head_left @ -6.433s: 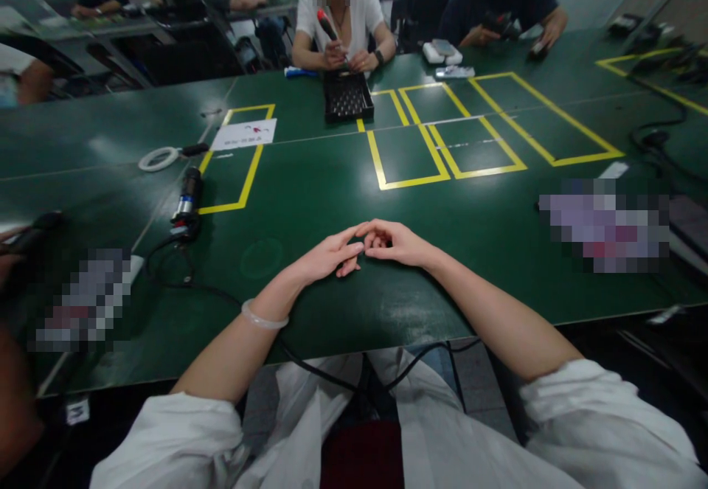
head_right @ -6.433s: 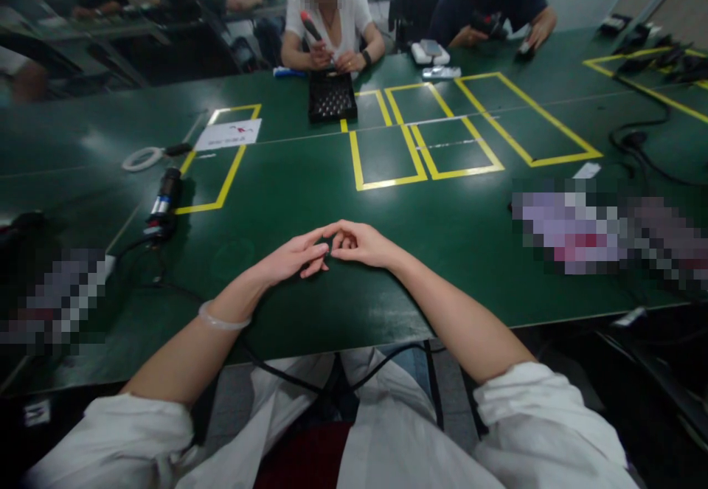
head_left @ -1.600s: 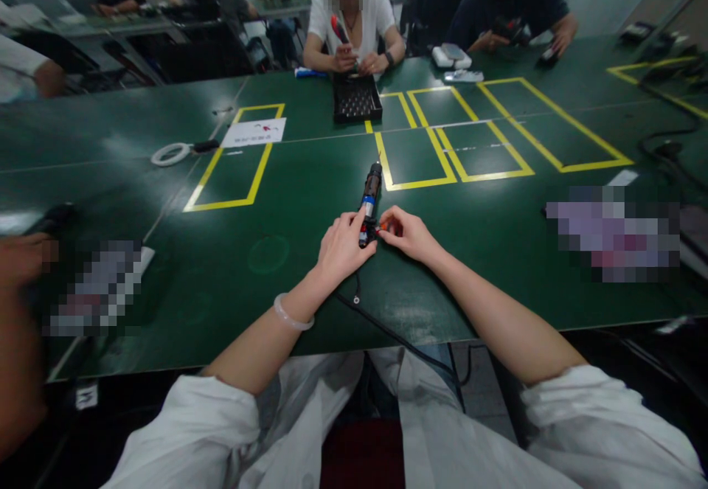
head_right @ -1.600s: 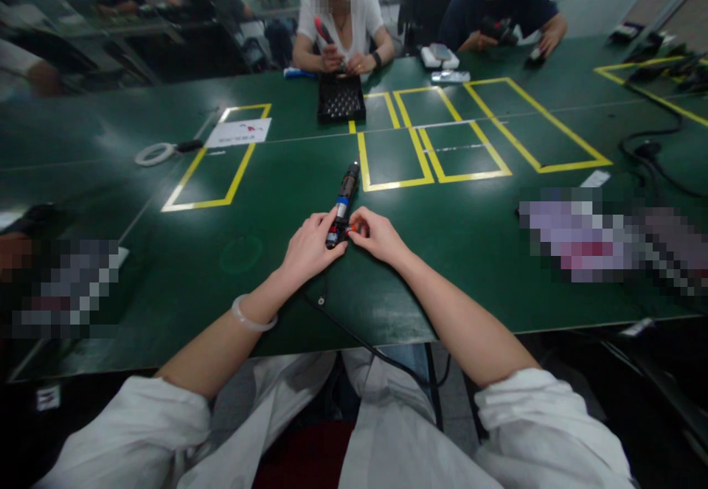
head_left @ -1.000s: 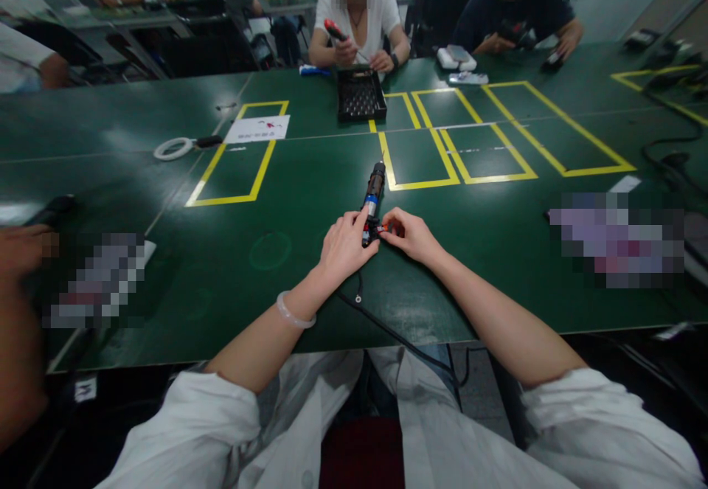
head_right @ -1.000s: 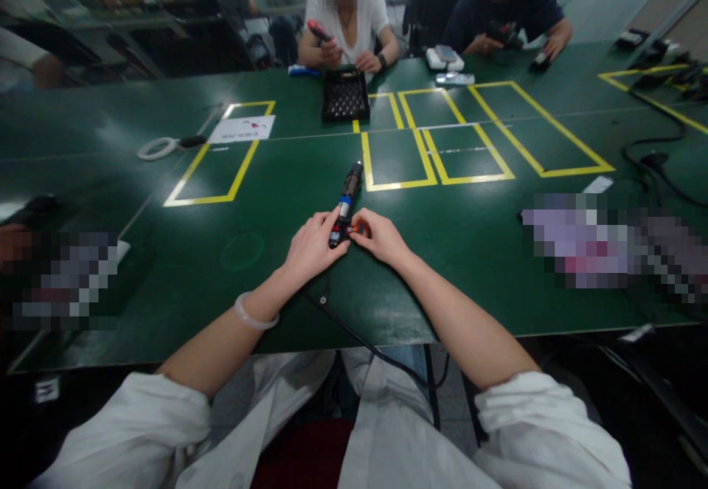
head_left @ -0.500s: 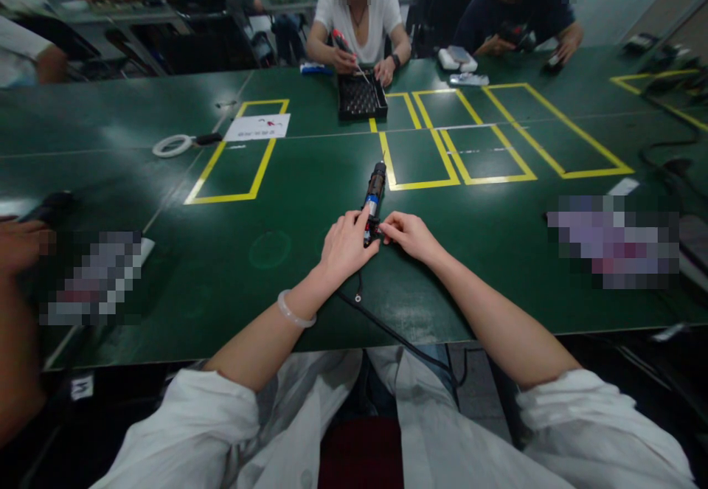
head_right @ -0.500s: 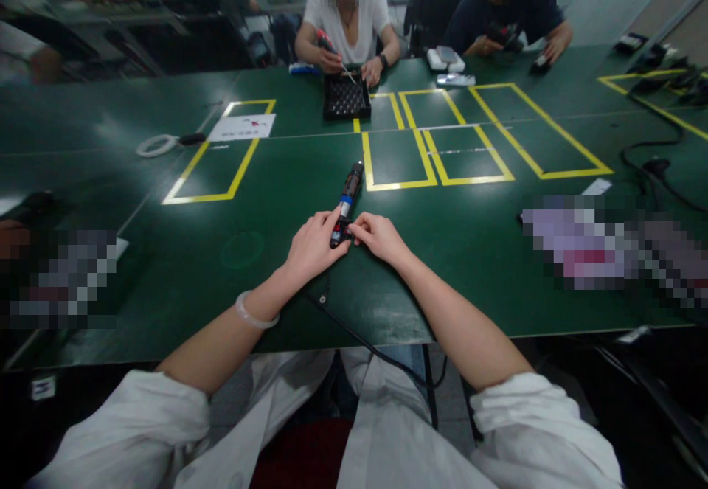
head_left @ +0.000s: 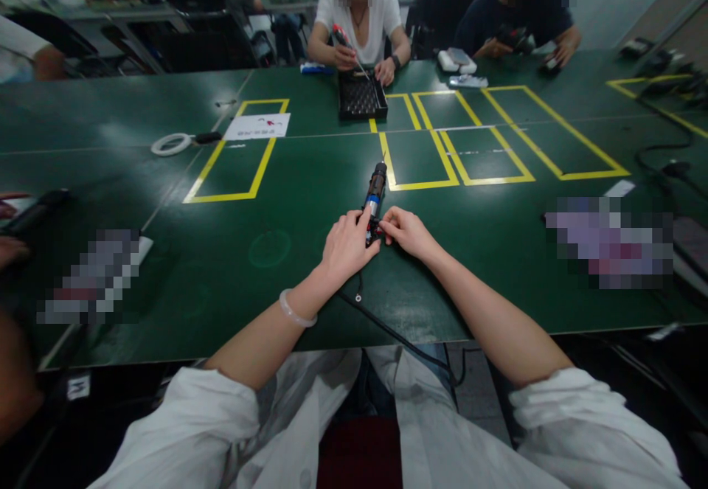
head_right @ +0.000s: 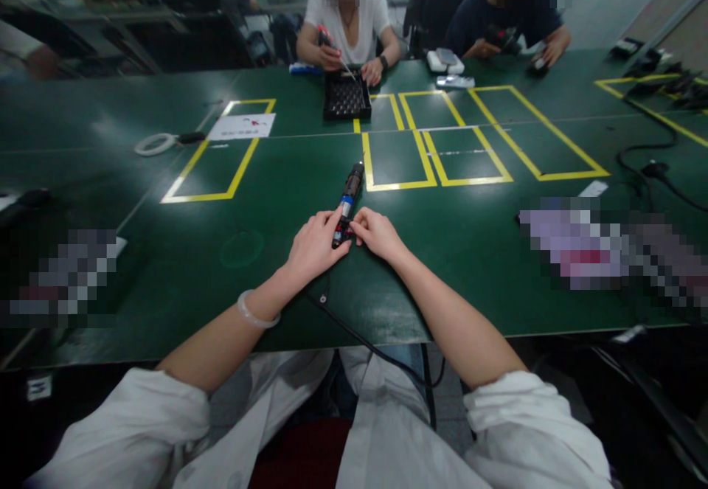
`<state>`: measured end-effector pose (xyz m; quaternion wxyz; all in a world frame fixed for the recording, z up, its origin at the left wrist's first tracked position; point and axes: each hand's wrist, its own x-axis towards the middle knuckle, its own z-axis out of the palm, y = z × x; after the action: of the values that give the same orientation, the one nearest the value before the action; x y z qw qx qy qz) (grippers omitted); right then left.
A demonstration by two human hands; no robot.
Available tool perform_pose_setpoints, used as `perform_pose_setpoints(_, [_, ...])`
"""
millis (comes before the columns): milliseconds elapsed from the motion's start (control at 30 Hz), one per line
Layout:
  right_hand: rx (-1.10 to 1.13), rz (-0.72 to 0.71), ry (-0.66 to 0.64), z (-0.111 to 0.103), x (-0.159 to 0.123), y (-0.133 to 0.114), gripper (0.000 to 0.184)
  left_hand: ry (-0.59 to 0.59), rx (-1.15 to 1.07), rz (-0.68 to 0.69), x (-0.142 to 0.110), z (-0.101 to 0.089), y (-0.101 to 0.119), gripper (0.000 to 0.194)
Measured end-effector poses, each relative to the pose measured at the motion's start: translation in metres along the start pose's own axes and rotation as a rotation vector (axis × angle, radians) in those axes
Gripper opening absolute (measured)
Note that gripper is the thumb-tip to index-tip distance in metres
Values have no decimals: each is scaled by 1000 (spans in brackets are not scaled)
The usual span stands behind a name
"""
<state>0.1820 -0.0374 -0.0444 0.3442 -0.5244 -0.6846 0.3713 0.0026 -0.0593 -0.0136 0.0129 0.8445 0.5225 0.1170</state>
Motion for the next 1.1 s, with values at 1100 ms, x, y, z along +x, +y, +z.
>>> perform_pose_setpoints(1100, [-179, -166, 9, 7, -9, -16, 42, -25, 46, -73, -1, -5, 7, 63])
